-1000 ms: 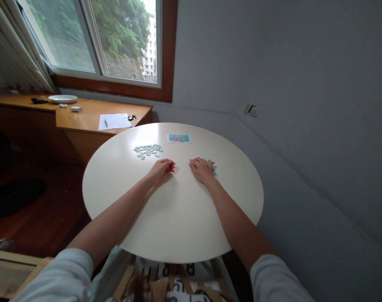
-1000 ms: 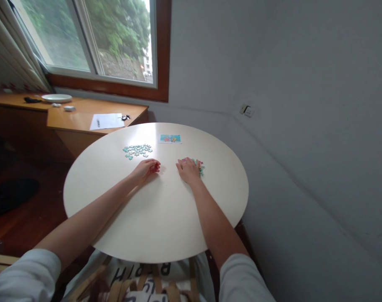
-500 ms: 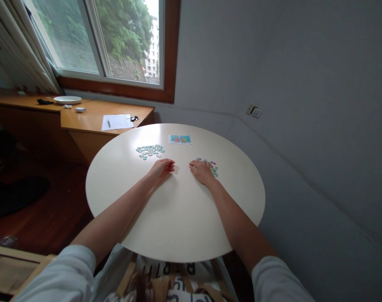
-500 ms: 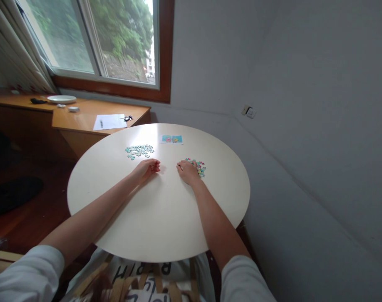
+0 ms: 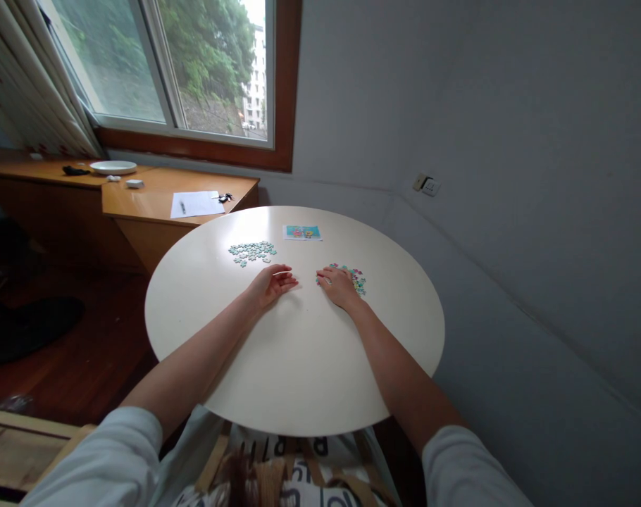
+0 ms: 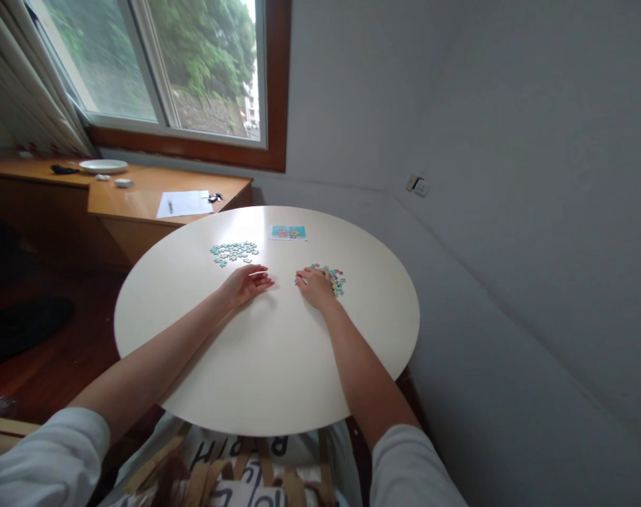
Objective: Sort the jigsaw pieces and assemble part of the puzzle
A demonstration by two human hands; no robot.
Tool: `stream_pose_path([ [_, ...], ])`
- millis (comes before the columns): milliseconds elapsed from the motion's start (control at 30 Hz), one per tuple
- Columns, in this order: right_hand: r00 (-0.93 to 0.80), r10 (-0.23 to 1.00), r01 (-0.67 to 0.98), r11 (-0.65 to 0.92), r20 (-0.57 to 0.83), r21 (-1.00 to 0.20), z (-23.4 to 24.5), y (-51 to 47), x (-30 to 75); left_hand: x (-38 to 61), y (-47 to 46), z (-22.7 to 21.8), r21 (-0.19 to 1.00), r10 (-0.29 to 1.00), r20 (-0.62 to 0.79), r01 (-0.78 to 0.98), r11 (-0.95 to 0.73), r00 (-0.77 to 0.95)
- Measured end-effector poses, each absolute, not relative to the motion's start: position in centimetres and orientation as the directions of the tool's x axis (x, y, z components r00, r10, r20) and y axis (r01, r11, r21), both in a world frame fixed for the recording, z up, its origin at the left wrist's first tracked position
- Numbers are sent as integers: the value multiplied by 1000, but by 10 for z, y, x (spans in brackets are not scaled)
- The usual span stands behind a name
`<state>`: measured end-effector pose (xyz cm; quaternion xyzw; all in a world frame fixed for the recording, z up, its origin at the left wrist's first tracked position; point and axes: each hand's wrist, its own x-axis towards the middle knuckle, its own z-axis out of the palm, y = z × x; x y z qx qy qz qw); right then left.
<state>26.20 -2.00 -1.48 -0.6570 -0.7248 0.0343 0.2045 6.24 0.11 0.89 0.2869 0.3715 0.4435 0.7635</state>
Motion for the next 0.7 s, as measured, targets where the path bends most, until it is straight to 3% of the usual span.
stream_pose_path([
  [333,-115,961,933,192,253,-305,-5,-26,256,59,3,9,704,865,-358,-507,497,352],
  [700,-154,917,772,345,369,-534,-17,-16,261,59,0,15,711,867,-364,-500,494,340],
])
